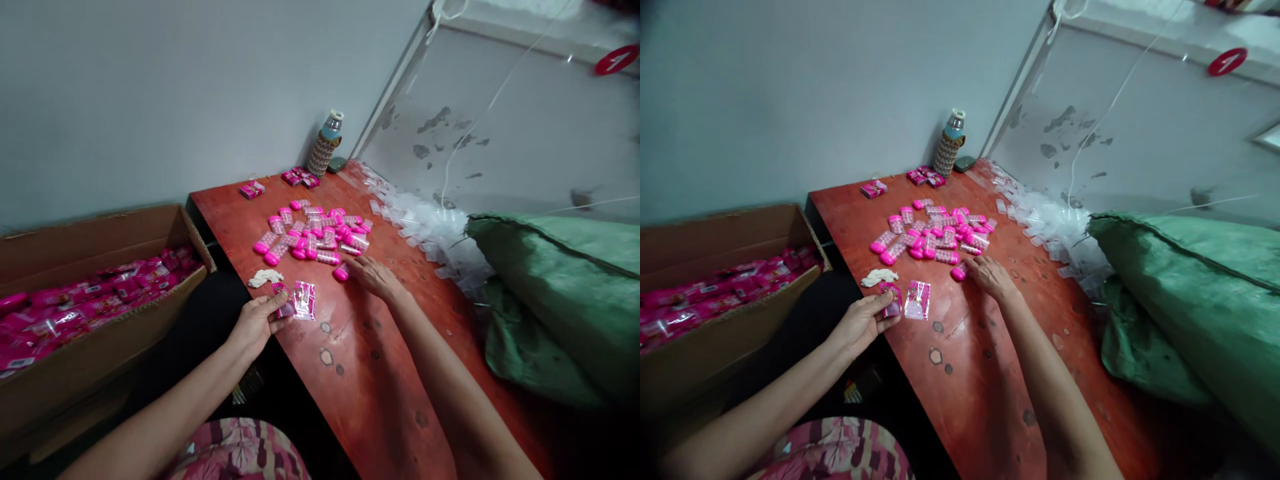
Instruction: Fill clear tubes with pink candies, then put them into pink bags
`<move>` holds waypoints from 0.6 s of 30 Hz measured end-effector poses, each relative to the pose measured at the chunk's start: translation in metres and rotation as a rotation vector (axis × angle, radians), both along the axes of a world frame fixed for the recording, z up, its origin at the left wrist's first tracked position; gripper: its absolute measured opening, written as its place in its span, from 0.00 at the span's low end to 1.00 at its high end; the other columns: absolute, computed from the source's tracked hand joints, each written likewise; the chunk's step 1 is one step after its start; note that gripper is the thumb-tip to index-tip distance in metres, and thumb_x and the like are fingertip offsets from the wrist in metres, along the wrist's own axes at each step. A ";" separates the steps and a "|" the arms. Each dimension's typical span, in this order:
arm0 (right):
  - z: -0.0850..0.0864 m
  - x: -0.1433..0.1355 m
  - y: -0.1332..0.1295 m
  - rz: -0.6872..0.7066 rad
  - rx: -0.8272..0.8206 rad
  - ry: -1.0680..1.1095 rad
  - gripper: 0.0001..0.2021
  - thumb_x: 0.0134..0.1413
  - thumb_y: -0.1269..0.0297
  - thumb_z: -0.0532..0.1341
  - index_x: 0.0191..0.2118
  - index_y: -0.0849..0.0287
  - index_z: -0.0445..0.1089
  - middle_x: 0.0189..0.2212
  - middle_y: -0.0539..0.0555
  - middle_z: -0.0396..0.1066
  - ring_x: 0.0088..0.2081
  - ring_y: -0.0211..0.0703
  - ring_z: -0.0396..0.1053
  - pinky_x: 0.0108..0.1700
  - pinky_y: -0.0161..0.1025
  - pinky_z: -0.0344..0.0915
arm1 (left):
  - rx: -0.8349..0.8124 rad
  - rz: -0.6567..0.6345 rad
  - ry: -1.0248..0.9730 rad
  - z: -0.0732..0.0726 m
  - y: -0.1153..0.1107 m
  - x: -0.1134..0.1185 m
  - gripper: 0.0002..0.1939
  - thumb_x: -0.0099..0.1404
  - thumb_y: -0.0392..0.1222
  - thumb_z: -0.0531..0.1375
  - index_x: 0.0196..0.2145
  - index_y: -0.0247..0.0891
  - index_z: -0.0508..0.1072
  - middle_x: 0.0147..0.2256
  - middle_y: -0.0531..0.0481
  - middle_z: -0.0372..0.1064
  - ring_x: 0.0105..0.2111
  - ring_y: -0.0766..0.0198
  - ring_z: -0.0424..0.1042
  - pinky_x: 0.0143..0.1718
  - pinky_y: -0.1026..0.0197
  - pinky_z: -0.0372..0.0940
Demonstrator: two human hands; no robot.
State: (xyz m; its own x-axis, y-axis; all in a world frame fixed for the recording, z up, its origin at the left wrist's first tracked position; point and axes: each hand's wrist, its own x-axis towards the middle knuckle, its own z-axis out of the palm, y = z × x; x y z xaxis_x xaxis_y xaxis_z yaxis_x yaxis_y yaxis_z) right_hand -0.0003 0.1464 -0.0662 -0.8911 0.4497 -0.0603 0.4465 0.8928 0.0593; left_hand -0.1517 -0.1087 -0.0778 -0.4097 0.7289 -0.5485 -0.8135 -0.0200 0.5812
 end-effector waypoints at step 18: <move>-0.012 -0.004 -0.160 -0.386 -0.666 0.606 0.14 0.59 0.57 0.45 0.37 0.58 0.63 0.19 0.48 0.67 0.20 0.38 0.66 0.22 0.32 0.60 | 0.057 0.304 -0.268 -0.006 0.005 -0.003 0.04 0.54 0.33 0.61 0.30 0.33 0.69 0.28 0.46 0.72 0.29 0.60 0.73 0.33 0.59 0.69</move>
